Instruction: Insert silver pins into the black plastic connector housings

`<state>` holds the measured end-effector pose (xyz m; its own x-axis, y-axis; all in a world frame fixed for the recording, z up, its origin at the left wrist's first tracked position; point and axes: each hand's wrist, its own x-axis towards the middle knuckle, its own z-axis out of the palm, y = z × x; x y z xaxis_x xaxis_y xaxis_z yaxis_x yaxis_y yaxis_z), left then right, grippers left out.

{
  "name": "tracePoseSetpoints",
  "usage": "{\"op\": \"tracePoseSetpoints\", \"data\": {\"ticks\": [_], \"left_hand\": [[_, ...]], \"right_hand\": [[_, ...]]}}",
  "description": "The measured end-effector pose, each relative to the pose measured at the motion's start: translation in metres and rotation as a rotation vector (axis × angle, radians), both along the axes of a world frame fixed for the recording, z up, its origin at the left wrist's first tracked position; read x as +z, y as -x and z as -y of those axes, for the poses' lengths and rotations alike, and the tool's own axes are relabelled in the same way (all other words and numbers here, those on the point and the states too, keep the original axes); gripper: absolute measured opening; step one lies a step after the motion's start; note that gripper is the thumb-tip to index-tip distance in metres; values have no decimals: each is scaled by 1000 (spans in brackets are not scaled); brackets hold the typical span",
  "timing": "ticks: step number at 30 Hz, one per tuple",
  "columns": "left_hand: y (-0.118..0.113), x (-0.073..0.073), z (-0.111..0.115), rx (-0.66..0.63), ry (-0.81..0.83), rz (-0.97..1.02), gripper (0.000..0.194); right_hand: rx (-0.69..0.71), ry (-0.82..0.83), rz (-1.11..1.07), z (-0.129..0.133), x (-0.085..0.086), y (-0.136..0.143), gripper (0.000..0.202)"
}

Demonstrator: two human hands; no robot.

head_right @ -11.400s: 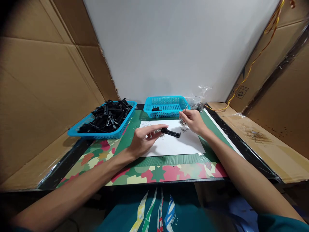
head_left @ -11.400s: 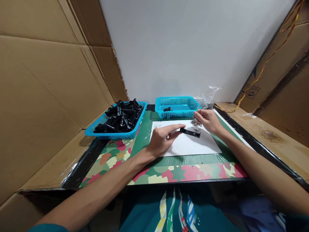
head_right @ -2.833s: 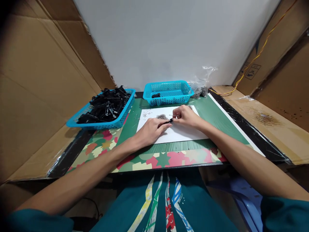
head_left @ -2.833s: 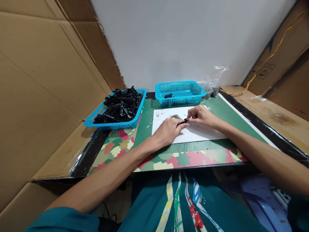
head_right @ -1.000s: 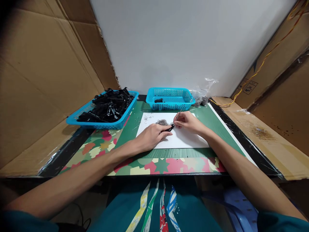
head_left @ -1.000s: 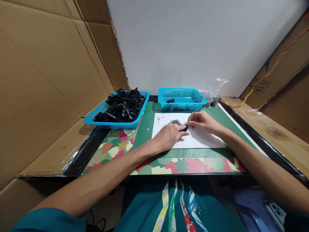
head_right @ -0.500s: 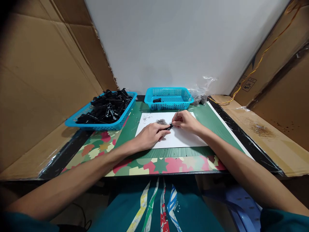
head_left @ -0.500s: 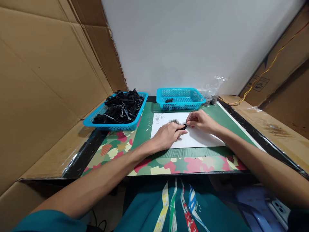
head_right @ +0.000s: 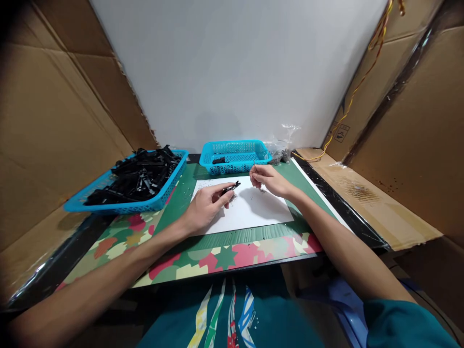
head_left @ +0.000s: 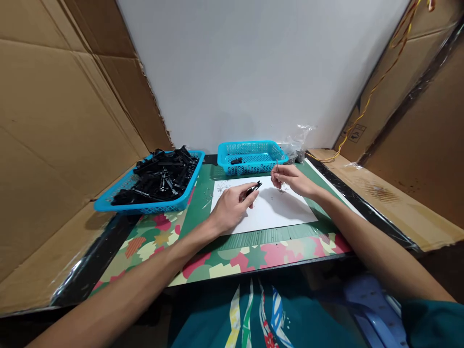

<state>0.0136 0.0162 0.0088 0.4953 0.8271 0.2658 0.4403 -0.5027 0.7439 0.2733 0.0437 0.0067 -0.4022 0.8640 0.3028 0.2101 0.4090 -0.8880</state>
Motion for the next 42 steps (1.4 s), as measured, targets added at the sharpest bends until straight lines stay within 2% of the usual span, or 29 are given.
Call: {"op": "tracePoseSetpoints", "data": {"ticks": [4, 8, 12, 18, 29, 37, 42], "left_hand": [[3, -2, -7, 77, -10, 116, 46], [6, 0, -12, 109, -5, 242, 34], [6, 1, -15, 128, 3, 316, 24], [4, -2, -13, 113, 25, 339, 19], [6, -10, -17, 109, 5, 262, 20], [7, -19, -21, 126, -16, 219, 18], [7, -17, -20, 137, -8, 229, 19]], "right_hand": [[-35, -70, 201, 3, 0, -1, 20], [-71, -179, 437, 8, -5, 14, 17], [-95, -181, 513, 12, -13, 31, 17], [-110, -162, 491, 11, -24, 37, 21], [-146, -152, 422, 14, -26, 45, 16], [-204, -181, 310, 19, -20, 50, 20], [-240, -153, 205, 26, -14, 55, 20]]}}
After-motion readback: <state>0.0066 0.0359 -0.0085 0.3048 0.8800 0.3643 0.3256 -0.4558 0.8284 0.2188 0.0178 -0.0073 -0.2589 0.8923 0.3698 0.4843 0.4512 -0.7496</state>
